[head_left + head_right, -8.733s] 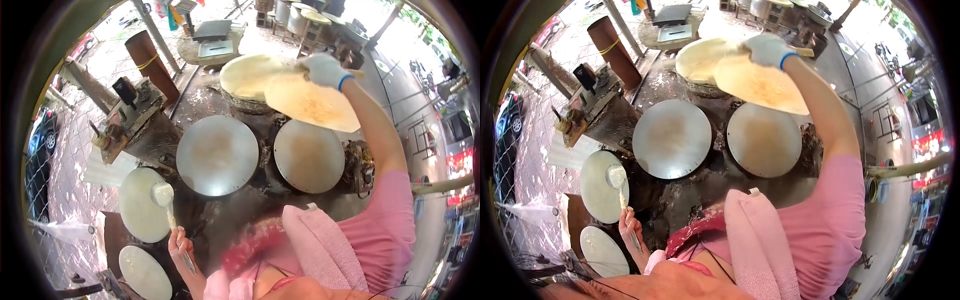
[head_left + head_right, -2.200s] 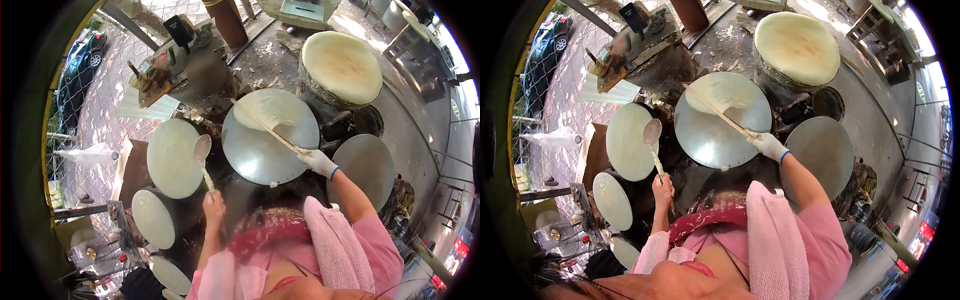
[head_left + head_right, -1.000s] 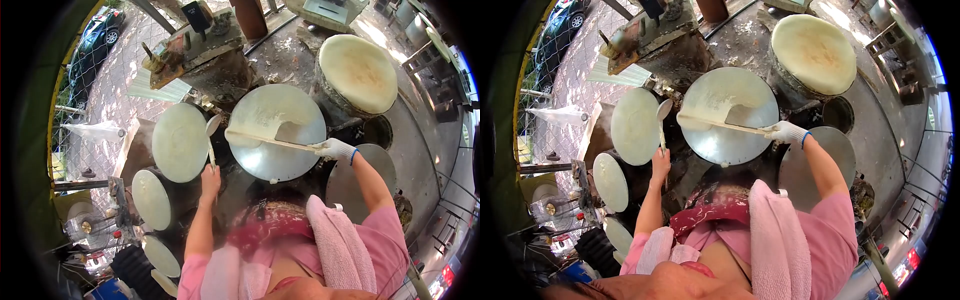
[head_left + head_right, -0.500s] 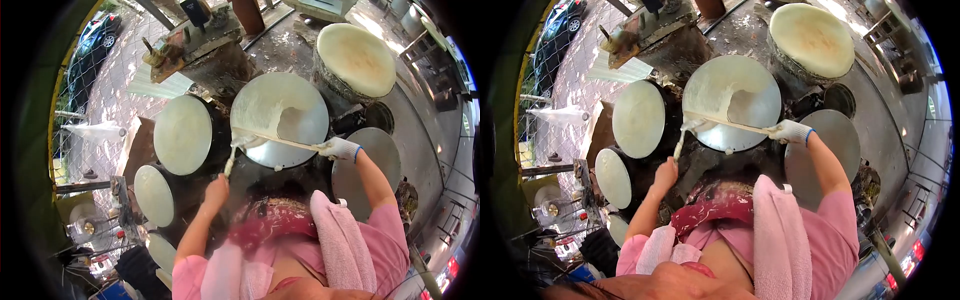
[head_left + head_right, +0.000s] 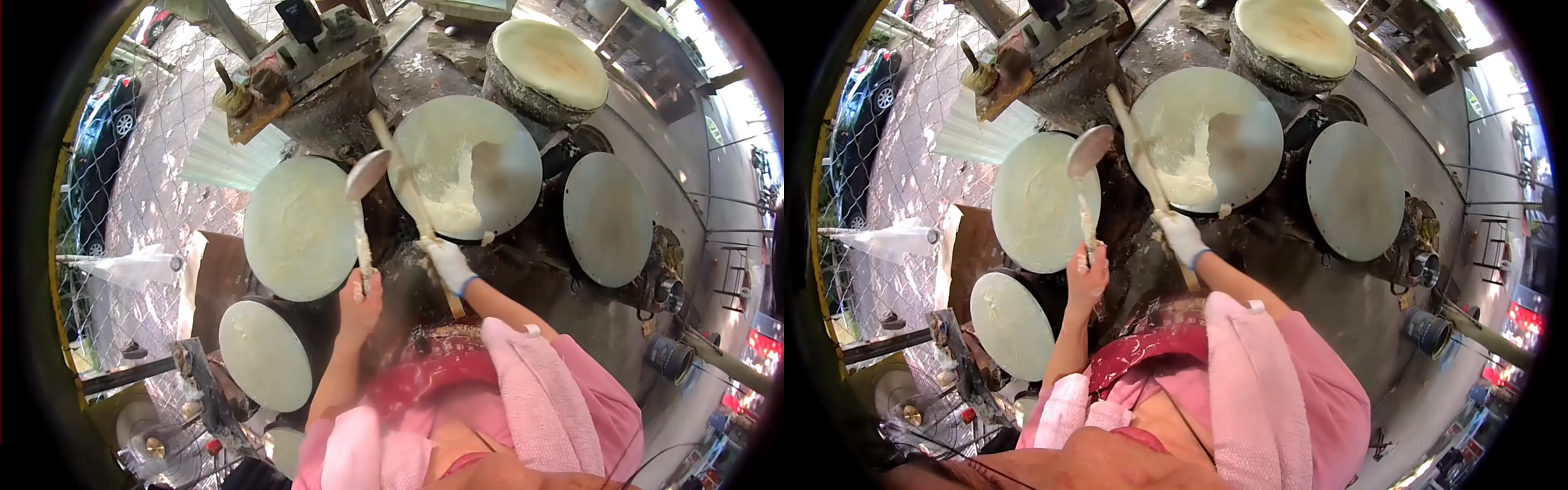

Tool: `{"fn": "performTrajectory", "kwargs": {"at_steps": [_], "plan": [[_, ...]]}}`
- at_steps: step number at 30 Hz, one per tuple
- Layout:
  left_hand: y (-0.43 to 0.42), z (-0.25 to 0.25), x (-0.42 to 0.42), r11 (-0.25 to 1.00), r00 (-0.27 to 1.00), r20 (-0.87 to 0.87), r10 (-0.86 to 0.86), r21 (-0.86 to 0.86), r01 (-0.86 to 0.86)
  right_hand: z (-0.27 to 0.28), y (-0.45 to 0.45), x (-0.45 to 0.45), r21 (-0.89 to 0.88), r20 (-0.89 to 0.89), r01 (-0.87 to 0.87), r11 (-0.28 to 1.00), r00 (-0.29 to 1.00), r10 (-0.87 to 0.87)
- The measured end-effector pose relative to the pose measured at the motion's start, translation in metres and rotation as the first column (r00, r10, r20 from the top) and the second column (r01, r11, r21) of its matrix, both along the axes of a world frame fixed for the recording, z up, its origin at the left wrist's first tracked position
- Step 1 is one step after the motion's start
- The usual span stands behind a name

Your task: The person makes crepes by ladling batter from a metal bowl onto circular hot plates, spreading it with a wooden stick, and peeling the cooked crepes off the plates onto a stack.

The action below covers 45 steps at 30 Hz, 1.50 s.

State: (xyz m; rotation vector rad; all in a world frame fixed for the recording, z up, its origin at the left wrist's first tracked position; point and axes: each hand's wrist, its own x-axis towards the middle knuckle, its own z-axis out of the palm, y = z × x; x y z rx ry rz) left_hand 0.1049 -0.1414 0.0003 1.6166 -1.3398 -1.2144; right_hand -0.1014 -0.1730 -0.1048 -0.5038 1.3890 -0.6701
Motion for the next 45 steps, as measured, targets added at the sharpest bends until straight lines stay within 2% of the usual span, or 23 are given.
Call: {"fn": "performTrajectory", "kwargs": {"at_steps": [2,5,6,7,8,9,11,13,14,15,19,21,25,26,27,29,31,35,37,39,40,43,45], "plan": [[0.005,-0.001,0.025,0.996,0.995,-0.087,0.037,0.079,-0.030,-0.027,0.003,0.031,-0.160,-0.481,-0.080,0.984,0.877,-0.007],[0.025,-0.027,0.060,0.999,0.998,-0.054,0.012,0.044,-0.010,-0.041,0.025,0.014,-0.111,-0.715,-0.002,0.994,0.695,-0.078],[0.030,-0.015,0.058,0.989,0.972,-0.216,0.088,0.138,-0.059,-0.045,0.033,0.000,-0.166,-0.748,0.012,0.986,0.650,-0.134],[0.036,-0.019,0.062,0.989,0.981,-0.181,0.076,0.140,-0.051,-0.049,0.041,-0.017,-0.224,-0.774,0.022,0.974,0.603,-0.191],[0.042,-0.028,0.069,0.989,0.988,-0.143,0.067,0.139,-0.047,-0.060,0.045,-0.036,-0.219,-0.728,0.078,0.973,0.650,-0.216],[0.047,-0.033,0.071,0.989,0.993,-0.103,0.061,0.137,-0.046,-0.042,0.045,-0.046,-0.131,-0.505,0.263,0.956,0.812,-0.293],[0.055,-0.032,0.068,0.984,0.983,-0.157,0.095,0.162,-0.069,0.010,0.041,-0.046,-0.060,-0.317,0.366,0.929,0.875,-0.365],[0.058,-0.029,0.062,0.984,0.984,-0.148,0.102,0.163,-0.077,-0.001,0.049,-0.042,-0.103,-0.402,0.182,0.978,0.892,-0.209],[0.059,-0.022,0.054,0.977,0.976,-0.172,0.136,0.190,-0.103,-0.011,0.057,-0.041,-0.158,-0.722,-0.154,0.975,0.692,-0.008],[0.058,-0.023,0.050,0.975,0.978,-0.147,0.148,0.185,-0.120,-0.007,0.064,-0.043,-0.070,-0.776,-0.304,0.950,0.615,0.140],[0.058,-0.004,0.013,0.950,0.958,-0.165,0.233,0.252,-0.187,0.004,0.065,-0.098,0.005,-0.860,-0.185,0.983,0.501,0.098],[0.059,0.007,-0.010,0.936,0.942,-0.201,0.267,0.288,-0.204,-0.013,0.057,-0.139,-0.107,-0.857,-0.137,0.985,0.515,-0.022],[0.065,0.019,-0.051,0.922,0.923,-0.228,0.311,0.307,-0.235,0.019,0.046,-0.165,-0.011,-0.478,-0.067,0.998,0.877,0.054],[0.068,0.024,-0.062,0.916,0.916,-0.234,0.327,0.316,-0.247,0.042,0.054,-0.165,-0.033,-0.591,-0.279,0.960,0.780,0.206],[0.070,0.029,-0.072,0.910,0.915,-0.217,0.341,0.319,-0.264,0.006,0.070,-0.169,-0.036,-0.768,-0.488,0.872,0.572,0.288],[0.075,0.038,-0.089,0.899,0.912,-0.185,0.367,0.322,-0.297,0.008,0.075,-0.193,0.081,-0.778,-0.518,0.852,0.501,0.379],[0.079,0.044,-0.102,0.894,0.910,-0.164,0.381,0.317,-0.318,-0.001,0.059,-0.225,0.056,-0.852,-0.455,0.889,0.442,0.280],[0.084,0.041,-0.114,0.897,0.917,-0.155,0.367,0.322,-0.304,0.003,0.015,-0.259,-0.098,-0.834,-0.322,0.942,0.542,0.099],[0.082,0.046,-0.123,0.896,0.925,-0.137,0.355,0.331,-0.295,0.005,0.030,-0.248,-0.087,-0.767,-0.351,0.932,0.620,0.162],[0.079,0.047,-0.130,0.892,0.926,-0.126,0.357,0.341,-0.298,0.004,0.066,-0.242,-0.130,-0.690,-0.537,0.833,0.653,0.313],[0.077,0.046,-0.133,0.888,0.924,-0.120,0.364,0.345,-0.305,0.013,0.070,-0.242,0.085,-0.710,-0.581,0.810,0.535,0.458],[0.078,0.045,-0.134,0.883,0.927,-0.098,0.362,0.356,-0.306,-0.013,0.055,-0.266,-0.085,-0.804,-0.383,0.920,0.571,0.164],[0.078,0.044,-0.134,0.881,0.929,-0.086,0.359,0.360,-0.308,-0.011,0.012,-0.279,0.040,-0.847,-0.384,0.922,0.476,0.235]]}}
